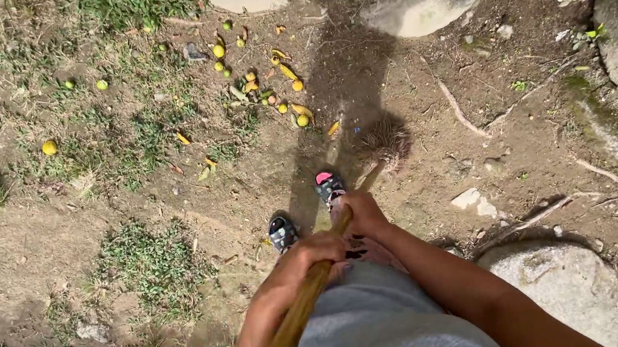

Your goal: The person sweeps the ground, clearing fallen fruit, leaves, and debris with a broom.

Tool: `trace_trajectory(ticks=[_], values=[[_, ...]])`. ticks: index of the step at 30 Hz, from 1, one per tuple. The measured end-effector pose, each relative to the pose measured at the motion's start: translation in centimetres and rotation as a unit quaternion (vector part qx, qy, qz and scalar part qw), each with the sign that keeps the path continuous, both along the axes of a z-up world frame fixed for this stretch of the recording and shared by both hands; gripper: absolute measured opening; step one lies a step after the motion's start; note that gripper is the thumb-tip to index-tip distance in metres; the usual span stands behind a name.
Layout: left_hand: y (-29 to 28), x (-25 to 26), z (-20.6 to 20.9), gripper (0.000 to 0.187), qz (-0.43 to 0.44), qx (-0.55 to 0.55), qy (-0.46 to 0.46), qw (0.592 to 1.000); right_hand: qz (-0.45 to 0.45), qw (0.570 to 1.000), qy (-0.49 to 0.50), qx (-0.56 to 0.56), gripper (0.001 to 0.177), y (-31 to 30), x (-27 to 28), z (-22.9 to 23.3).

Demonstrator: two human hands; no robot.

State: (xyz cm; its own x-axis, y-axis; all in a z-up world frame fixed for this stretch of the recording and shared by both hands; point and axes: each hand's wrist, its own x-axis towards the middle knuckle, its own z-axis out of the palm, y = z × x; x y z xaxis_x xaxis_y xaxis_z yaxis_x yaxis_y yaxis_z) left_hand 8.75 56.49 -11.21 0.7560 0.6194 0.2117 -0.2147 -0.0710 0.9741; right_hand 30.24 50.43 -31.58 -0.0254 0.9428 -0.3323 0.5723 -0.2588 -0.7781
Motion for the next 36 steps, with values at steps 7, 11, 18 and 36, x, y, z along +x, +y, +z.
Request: trace_trajectory(ticks=[7, 11, 18, 36], values=[[2.3, -2.7, 4.4, 0.013, 0.035, 0.109, 0.193, 0.974, 0.092, 0.991, 0.031, 0.094, 0.018, 6.6, -5.0, 1.3], [1.8, -5.1, 9.2, 0.014, 0.09, 0.097, 0.315, 0.94, 0.106, 0.975, 0.123, 0.152, 0.026, 9.9, -10.9, 1.7], [1.7, -5.6, 13.7, 0.006, 0.146, 0.231, 0.344, 0.898, 0.238, 0.94, 0.147, 0.196, 0.025, 15.9, -13.1, 9.1], [5.5, -3.9, 4.4, 0.014, 0.099, 0.05, 0.22, 0.969, 0.165, 0.98, -0.067, -0.085, 0.018, 12.8, -5.1, -2.8]])
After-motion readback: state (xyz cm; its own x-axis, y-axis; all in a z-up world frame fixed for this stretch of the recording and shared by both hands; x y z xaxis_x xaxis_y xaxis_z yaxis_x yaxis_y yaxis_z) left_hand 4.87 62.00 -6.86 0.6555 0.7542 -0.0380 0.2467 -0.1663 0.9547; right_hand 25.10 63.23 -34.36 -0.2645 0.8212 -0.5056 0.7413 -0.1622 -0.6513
